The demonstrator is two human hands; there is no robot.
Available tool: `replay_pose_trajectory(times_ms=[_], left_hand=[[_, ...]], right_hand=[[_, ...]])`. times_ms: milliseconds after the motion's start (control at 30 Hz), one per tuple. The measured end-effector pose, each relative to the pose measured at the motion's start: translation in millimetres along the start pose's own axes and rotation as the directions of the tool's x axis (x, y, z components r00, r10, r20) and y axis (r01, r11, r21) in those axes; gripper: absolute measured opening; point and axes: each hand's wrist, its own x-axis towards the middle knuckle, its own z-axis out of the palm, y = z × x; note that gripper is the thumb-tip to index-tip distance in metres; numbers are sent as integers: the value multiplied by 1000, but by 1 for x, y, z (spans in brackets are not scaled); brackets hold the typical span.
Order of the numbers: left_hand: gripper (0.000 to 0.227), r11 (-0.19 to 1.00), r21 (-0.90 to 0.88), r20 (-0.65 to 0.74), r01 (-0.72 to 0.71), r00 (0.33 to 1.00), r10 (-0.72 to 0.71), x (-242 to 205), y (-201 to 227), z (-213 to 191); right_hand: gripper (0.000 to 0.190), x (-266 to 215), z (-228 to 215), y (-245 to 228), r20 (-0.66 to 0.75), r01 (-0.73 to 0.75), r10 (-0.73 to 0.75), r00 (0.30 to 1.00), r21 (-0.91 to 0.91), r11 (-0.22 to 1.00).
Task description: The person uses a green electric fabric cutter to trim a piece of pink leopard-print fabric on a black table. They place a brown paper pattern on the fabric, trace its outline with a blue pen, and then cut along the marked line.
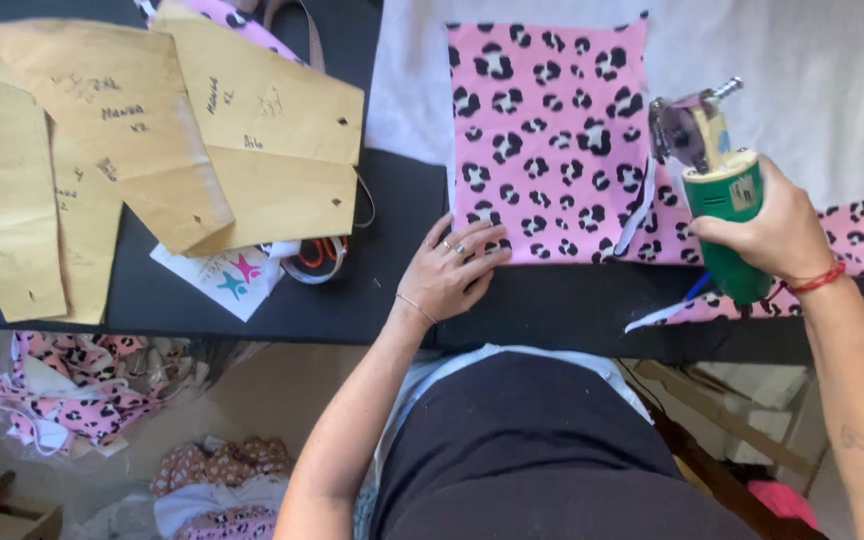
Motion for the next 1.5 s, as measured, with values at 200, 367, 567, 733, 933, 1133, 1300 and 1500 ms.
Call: replay_pose_trajectory(times_ms=[200, 367, 567, 733, 933, 1133, 1300, 1500], left_hand=[[22, 995, 94, -43, -24, 999, 29, -5, 5, 4], [24, 974, 225, -166, 31, 986, 7, -23, 15, 7], [25, 960, 272, -83, 66, 996, -45, -25, 21, 2], [22, 975, 212, -98, 73, 994, -53, -29, 19, 6], [23, 978, 186, -92, 96, 993, -80, -30, 18, 9], [20, 980, 163, -109, 117, 989, -100, -31, 17, 12], [19, 984, 144, -130, 108, 987, -90, -30, 17, 10], [18, 990, 90, -156, 107, 983, -92, -32, 16, 10]], right_hand=[[54, -44, 20, 56, 290, 67, -49, 956, -53, 996], [65, -53, 24, 52, 410, 30, 162, 897, -424, 905], [46, -37, 29, 49, 427, 58, 148, 892, -433, 900], [60, -23, 29, 42, 435, 49, 100, 895, -319, 947], [55, -13, 32, 40, 448, 191, -44, 893, -289, 938], [61, -12, 30, 10, 455, 110, 41, 890, -302, 947], [61, -5, 36, -2, 455, 168, 26, 890, -380, 910], [48, 1, 43, -25, 467, 232, -55, 883, -332, 914]])
